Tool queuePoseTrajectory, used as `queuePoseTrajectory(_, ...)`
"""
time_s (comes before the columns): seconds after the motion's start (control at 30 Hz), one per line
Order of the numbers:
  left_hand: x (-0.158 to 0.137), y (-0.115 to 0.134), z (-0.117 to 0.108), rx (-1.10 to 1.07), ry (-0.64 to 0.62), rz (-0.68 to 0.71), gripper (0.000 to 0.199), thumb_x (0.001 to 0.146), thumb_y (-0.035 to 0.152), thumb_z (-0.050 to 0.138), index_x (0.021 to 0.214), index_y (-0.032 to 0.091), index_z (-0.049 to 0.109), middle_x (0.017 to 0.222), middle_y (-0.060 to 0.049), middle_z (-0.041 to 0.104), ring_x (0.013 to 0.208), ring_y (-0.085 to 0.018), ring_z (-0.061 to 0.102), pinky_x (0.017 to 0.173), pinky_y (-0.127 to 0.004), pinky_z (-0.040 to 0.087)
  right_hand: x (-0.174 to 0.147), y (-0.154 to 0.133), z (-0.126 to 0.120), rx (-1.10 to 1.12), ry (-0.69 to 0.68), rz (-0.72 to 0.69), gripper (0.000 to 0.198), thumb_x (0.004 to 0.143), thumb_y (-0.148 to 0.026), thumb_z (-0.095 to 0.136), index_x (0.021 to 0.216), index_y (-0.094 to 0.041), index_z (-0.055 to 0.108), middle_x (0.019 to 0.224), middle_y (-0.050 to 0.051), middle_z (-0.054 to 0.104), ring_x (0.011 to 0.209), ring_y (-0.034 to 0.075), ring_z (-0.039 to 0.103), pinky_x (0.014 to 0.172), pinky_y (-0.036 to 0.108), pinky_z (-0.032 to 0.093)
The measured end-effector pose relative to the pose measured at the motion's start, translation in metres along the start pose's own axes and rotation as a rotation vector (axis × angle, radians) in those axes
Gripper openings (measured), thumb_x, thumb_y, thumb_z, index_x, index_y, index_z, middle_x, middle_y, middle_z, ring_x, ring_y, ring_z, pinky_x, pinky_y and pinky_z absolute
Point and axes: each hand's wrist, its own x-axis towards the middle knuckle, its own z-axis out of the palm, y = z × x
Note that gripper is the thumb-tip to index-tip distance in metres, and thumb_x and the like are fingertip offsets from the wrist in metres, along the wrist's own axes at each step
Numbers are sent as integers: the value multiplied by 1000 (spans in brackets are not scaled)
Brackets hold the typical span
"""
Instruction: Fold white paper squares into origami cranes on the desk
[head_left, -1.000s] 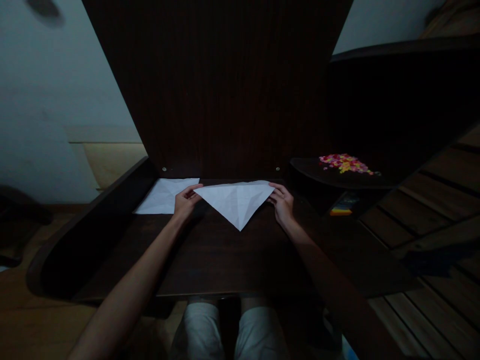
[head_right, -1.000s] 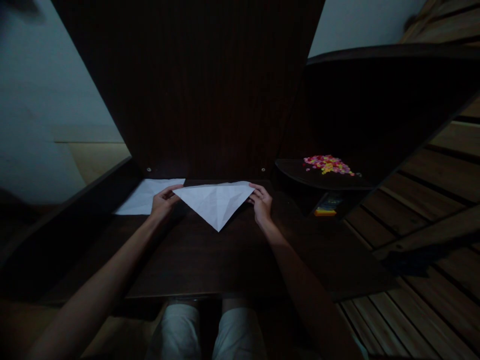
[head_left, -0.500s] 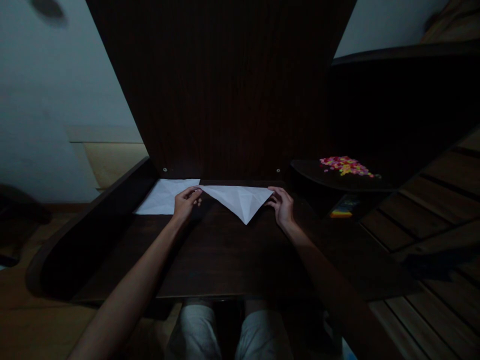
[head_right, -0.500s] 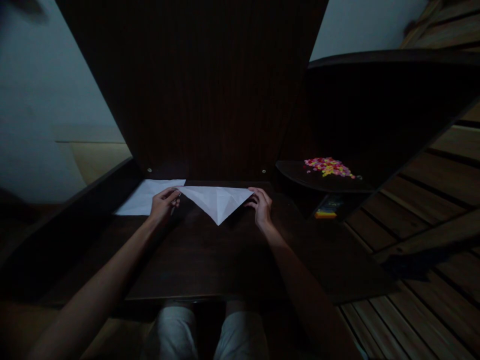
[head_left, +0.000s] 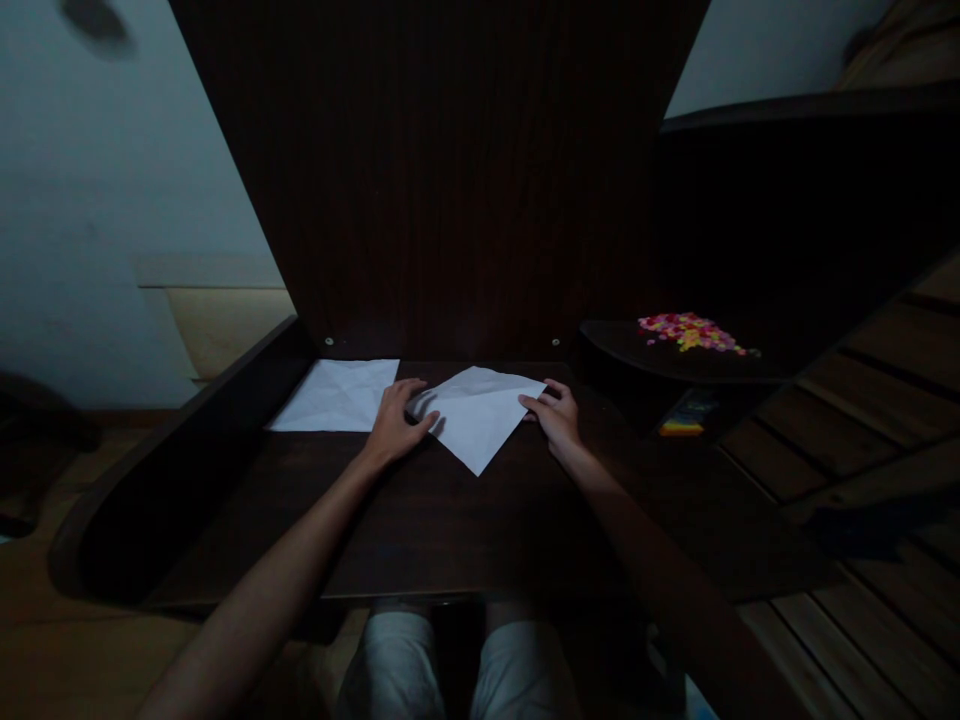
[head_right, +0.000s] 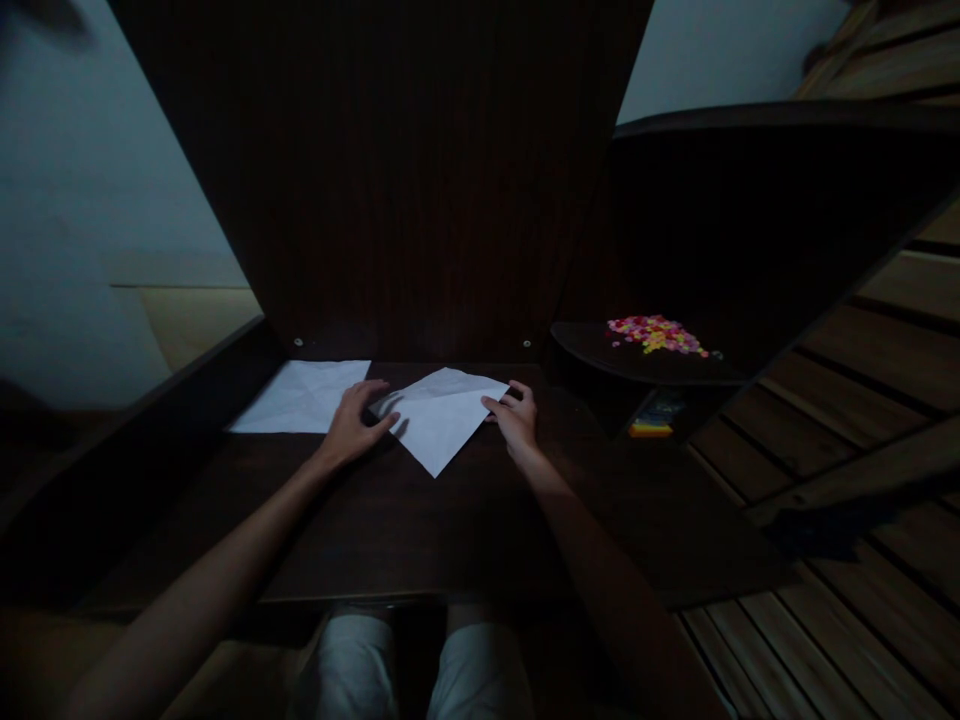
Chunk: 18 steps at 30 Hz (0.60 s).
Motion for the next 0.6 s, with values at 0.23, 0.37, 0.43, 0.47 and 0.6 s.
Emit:
queuePoseTrajectory(0.23,-15,16,16,55,-533,320,56,85,49,56,135,25,48,145,-9,43,136,-27,34,111,-48,29,-3,-2,-1,-40,-114,183,23,60,-8,75,73,-17,57,70,1,70,59,13,65,46,20,56)
queuePoseTrajectory(0.37,-20,21,21,120,-692,357,59,88,55,49,139,26,44,150,-8,34,141,-27,23,115,-51,18,-6,-3,-1,-76,-197,216,17,62,-6,73,68,-16,60,67,1,69,56,12,64,47,19,56)
queuePoseTrajectory(0.43,-20,22,21,139,-733,357,58,89,56,46,137,25,45,150,-8,35,141,-27,24,115,-51,15,-7,-2,0,-135,-224,198,17,61,-6,73,71,-15,63,67,1,70,55,12,64,45,19,54)
queuePoseTrajectory(0.47,-20,22,21,143,-743,358,56,90,55,44,137,25,46,149,-7,35,141,-26,25,115,-51,15,-7,-1,1,-171,-234,180,19,60,-5,72,73,-15,64,68,1,70,55,12,64,44,19,53)
queuePoseTrajectory(0.6,-19,21,20,138,-745,380,51,93,51,40,137,26,46,149,-7,36,140,-24,27,115,-49,16,-7,4,4,-249,-297,120,23,58,-3,70,78,-14,66,74,3,73,58,14,65,44,19,50)
